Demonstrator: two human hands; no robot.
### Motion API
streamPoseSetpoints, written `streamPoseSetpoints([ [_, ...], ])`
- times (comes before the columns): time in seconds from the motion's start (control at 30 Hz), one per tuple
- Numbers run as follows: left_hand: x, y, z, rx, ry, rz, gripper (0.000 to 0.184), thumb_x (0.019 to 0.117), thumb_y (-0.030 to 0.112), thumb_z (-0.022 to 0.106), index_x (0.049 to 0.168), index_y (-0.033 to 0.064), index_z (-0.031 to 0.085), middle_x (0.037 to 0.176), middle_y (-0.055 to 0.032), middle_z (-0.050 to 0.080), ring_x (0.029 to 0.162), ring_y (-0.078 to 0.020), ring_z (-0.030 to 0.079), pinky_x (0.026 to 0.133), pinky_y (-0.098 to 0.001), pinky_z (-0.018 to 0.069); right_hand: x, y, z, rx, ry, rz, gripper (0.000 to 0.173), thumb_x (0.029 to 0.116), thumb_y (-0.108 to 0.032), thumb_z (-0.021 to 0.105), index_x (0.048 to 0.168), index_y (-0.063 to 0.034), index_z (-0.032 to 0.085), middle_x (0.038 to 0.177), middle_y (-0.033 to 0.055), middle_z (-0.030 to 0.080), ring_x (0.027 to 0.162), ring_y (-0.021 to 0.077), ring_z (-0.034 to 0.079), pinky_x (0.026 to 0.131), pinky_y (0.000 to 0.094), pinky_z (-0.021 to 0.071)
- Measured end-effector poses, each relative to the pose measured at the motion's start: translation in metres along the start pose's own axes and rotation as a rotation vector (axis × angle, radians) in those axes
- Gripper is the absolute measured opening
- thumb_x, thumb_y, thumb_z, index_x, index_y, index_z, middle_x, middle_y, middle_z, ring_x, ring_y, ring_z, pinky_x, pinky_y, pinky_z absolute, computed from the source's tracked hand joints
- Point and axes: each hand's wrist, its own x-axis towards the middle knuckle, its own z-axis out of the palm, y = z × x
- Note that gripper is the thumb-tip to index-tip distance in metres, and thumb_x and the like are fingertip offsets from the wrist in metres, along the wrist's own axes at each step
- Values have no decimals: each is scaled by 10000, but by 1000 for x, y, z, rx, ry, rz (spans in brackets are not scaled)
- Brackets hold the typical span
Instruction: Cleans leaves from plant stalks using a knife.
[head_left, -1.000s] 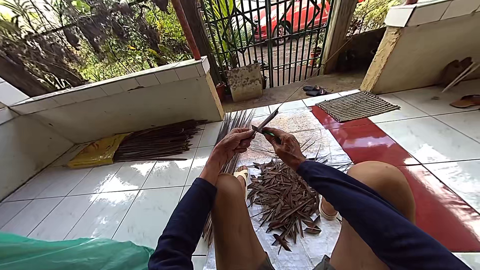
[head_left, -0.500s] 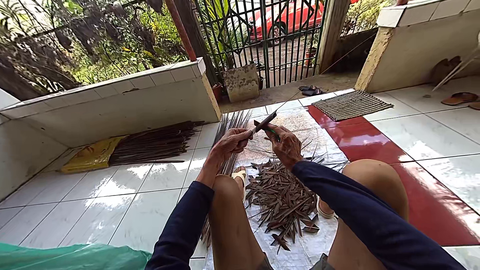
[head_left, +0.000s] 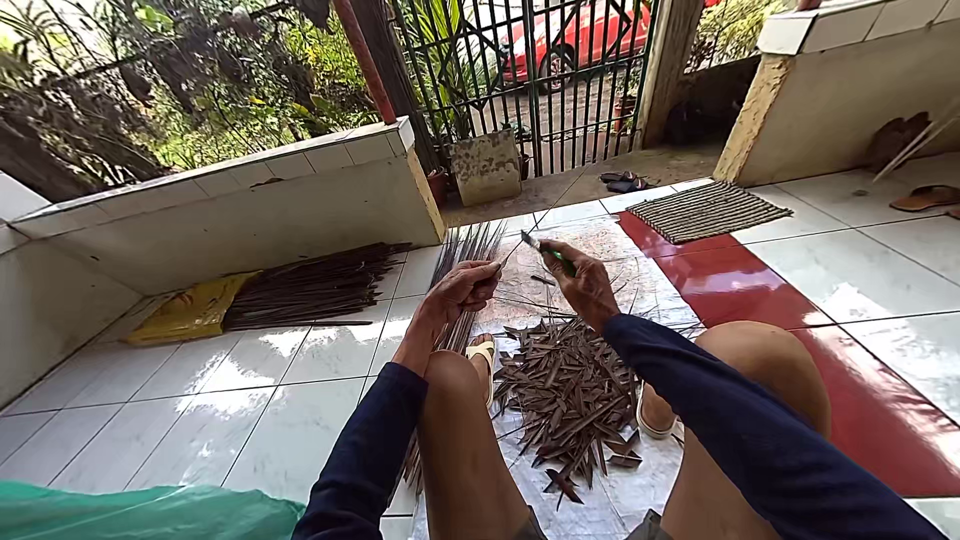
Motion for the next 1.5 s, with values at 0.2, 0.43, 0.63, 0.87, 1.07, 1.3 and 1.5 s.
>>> streamPoseSetpoints([
  [0.2, 0, 1, 1, -79, -119, -70, 385, 1110, 332, 376, 829, 130, 544, 583, 60, 361, 404, -25, 276, 368, -160, 237, -10, -2, 15, 42, -175, -60, 316, 1068, -394, 544, 1339, -316, 685, 1132, -38, 738, 911, 122, 690, 821, 446, 563],
  [0.43, 1, -1, -4, -164, -202, -110, 371, 1102, 296, 321, 852, 133, 541, 597, 60, 389, 418, -19, 310, 379, -153, 258, -10, -4, 17, -50, -92, -113, 324, 1065, -382, 554, 1360, -326, 676, 1105, -13, 730, 944, 148, 691, 827, 443, 565],
  [0.63, 0, -1, -2, -161, -240, -114, 368, 1104, 299, 336, 844, 134, 538, 593, 62, 384, 418, -15, 313, 379, -150, 261, -5, -6, 10, -74, -8, -80, 316, 1064, -368, 562, 1358, -340, 674, 1095, 3, 724, 924, 174, 691, 779, 469, 558],
  [0.87, -3, -3, -3, -137, -263, -109, 384, 1107, 314, 350, 832, 130, 545, 592, 61, 379, 422, -22, 310, 384, -157, 259, 25, 6, -6, 38, 123, 27, 321, 1062, -397, 548, 1336, -317, 695, 1169, -16, 742, 983, 142, 703, 868, 460, 560],
  [1.07, 0, -6, -2, -17, -57, -42, 374, 1124, 335, 385, 920, 91, 583, 590, 40, 383, 412, -39, 320, 372, -165, 284, 34, 8, -27, 108, 202, 93, 357, 1076, -380, 522, 1361, -224, 670, 986, 82, 718, 771, 202, 641, 745, 457, 534],
  [1.3, 3, -1, 14, 193, 105, 44, 326, 1110, 339, 462, 1010, 71, 619, 615, -6, 453, 407, -64, 365, 363, -186, 331, -2, -6, 9, -3, -190, 41, 309, 1064, -423, 538, 1323, -349, 690, 891, 4, 711, 694, 175, 626, 671, 479, 533],
  [1.5, -2, 5, 25, 291, 149, 92, 308, 1107, 335, 469, 1025, 88, 634, 614, -10, 449, 401, -63, 338, 359, -184, 302, -4, -11, 9, -65, -165, 53, 325, 1070, -433, 515, 1331, -348, 690, 1056, -13, 745, 864, 180, 691, 767, 513, 549],
])
